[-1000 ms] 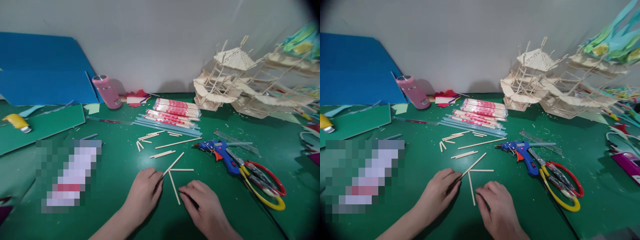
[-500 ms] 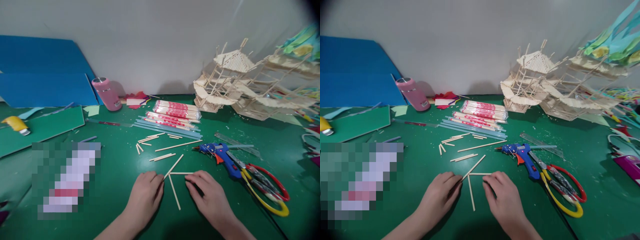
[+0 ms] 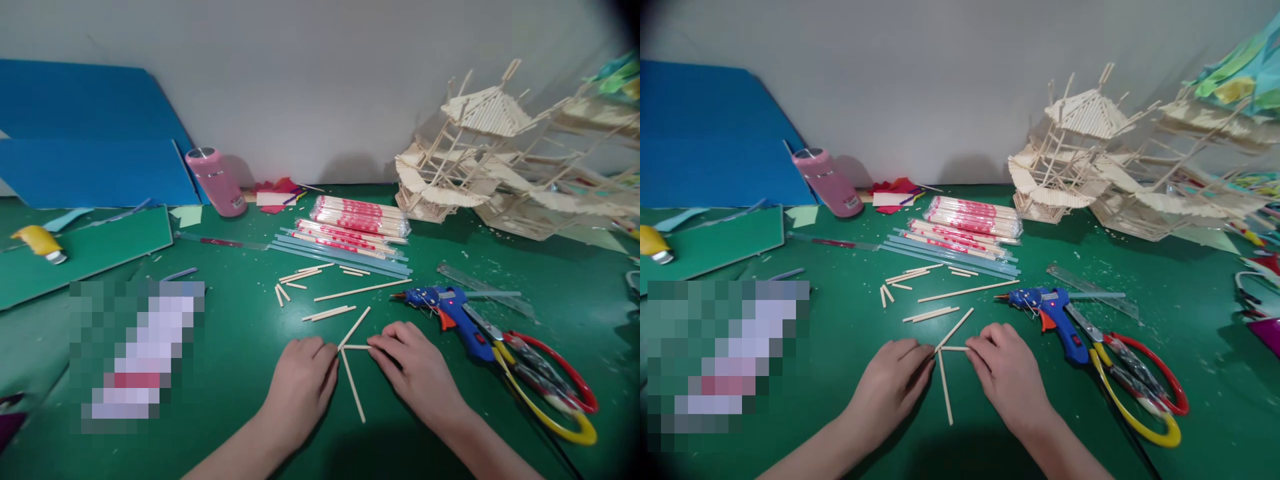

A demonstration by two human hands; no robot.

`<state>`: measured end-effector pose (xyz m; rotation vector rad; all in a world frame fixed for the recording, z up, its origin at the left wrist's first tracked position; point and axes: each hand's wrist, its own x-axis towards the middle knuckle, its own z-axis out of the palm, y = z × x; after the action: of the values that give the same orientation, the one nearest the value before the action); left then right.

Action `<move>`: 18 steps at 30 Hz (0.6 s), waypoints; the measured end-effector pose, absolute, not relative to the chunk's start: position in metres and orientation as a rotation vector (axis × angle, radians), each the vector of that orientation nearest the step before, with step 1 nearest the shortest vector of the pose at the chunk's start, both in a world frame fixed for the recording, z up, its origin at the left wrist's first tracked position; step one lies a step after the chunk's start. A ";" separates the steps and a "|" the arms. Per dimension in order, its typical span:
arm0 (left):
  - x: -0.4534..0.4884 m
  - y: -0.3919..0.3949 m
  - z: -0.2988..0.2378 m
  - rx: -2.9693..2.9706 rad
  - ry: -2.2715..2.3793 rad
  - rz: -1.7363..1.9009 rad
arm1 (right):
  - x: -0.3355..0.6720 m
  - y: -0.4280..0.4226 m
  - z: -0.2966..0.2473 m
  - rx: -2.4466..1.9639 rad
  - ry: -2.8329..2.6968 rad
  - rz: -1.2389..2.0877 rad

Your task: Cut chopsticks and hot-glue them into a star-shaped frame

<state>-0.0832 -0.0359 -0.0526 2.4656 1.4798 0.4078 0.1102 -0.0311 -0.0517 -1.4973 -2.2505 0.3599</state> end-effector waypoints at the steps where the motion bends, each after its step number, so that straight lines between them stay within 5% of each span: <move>1: -0.083 -0.036 -0.053 2.466 1.476 0.408 | 0.110 -0.031 -0.052 -1.494 -2.250 0.368; 18: -0.080 -0.037 -0.058 2.475 1.423 0.435 | 0.106 -0.028 -0.051 -1.460 -2.327 0.467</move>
<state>-0.0798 -0.0367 -0.0583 2.4746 1.4227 0.4354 0.1061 -0.0283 -0.0512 -1.4602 -2.3266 0.4671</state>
